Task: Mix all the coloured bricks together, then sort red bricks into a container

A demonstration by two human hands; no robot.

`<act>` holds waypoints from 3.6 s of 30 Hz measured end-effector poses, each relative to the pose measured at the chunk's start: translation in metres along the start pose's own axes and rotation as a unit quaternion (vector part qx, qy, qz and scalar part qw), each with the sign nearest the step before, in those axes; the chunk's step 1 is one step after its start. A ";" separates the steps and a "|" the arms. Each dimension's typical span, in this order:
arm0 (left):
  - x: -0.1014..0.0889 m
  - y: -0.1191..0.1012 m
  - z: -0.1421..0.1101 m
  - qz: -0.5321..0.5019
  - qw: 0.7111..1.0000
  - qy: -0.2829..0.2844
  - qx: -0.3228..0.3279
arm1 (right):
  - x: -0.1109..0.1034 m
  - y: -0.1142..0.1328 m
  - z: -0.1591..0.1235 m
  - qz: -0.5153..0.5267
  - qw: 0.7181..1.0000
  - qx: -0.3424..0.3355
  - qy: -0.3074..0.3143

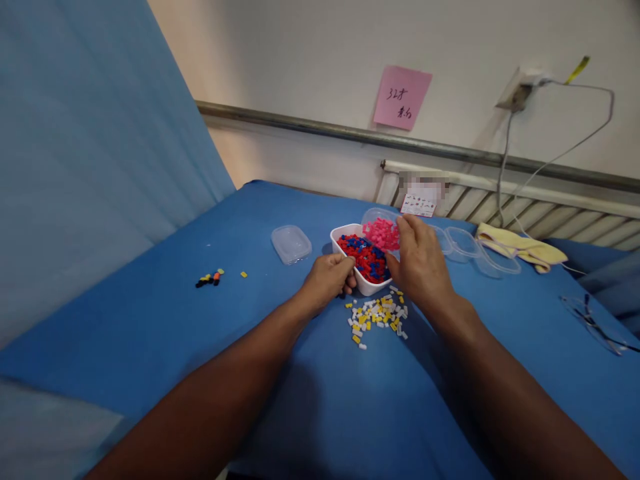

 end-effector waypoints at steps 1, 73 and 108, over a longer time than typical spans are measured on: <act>0.001 0.000 0.000 0.001 1.000 0.002 0.001 | -0.001 0.003 0.000 -0.002 1.000 -0.010 -0.001; -0.020 -0.013 -0.005 0.094 0.982 -0.098 0.130 | 0.077 -0.100 0.006 0.029 0.937 0.285 0.202; -0.007 -0.004 0.005 -0.007 0.999 -0.023 0.038 | -0.038 0.036 0.029 -0.139 0.982 0.030 0.127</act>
Point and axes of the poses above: each hand's wrist, its own z-axis towards the middle knuckle, its own x-axis out of the palm, y = z × x, the point moved 9 cm from there along z, towards the middle knuckle, and after that the axes turned 4 degrees about -z, right-handed, at the moved point
